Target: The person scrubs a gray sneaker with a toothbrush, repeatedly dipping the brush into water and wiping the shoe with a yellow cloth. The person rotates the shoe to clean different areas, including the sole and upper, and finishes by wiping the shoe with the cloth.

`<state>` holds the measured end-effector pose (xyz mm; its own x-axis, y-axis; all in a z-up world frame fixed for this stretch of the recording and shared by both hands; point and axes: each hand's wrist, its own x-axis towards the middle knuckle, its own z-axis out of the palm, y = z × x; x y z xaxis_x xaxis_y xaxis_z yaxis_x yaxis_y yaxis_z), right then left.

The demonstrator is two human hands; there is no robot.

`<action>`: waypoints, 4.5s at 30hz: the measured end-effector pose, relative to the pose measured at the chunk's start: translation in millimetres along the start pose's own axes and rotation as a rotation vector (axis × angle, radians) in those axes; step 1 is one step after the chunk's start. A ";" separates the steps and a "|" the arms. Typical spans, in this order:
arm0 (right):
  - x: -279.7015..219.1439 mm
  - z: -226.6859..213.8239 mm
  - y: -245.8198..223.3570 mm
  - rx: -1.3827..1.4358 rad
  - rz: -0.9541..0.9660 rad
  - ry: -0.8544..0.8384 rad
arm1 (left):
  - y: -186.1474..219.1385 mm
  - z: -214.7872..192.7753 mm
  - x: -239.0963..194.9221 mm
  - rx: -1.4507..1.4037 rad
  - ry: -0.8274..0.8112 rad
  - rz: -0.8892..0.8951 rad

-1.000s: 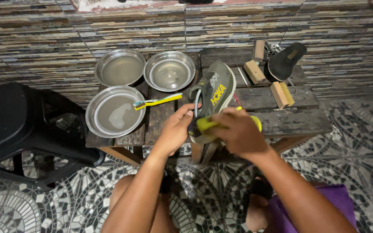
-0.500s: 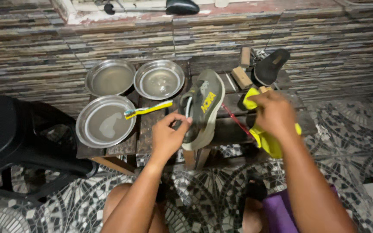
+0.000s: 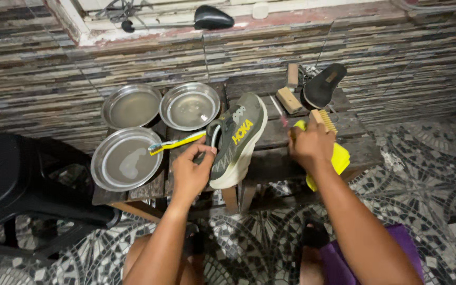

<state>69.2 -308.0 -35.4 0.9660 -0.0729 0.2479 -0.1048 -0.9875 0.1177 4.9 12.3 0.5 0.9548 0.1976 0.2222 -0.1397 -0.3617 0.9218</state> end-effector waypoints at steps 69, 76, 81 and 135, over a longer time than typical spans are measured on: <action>-132.6 -16.9 -64.1 0.075 -0.279 0.122 | -13.0 95.5 70.4 -0.283 -0.395 0.544; -95.4 -107.6 -76.1 0.131 -0.171 -0.437 | -11.6 83.1 60.4 -0.287 -0.419 0.412; -64.1 -93.6 -67.0 0.425 -0.502 0.240 | 3.3 67.4 45.1 -0.156 -0.254 0.564; -5.4 -4.0 -22.0 1.150 -0.126 -0.253 | -2.9 52.1 46.4 -0.062 -0.382 0.502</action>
<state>65.4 -285.4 -35.5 0.9872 0.1356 0.0838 0.1434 -0.5261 -0.8382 63.2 -25.0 -8.4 0.7934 -0.3263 0.5138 -0.5991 -0.2703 0.7536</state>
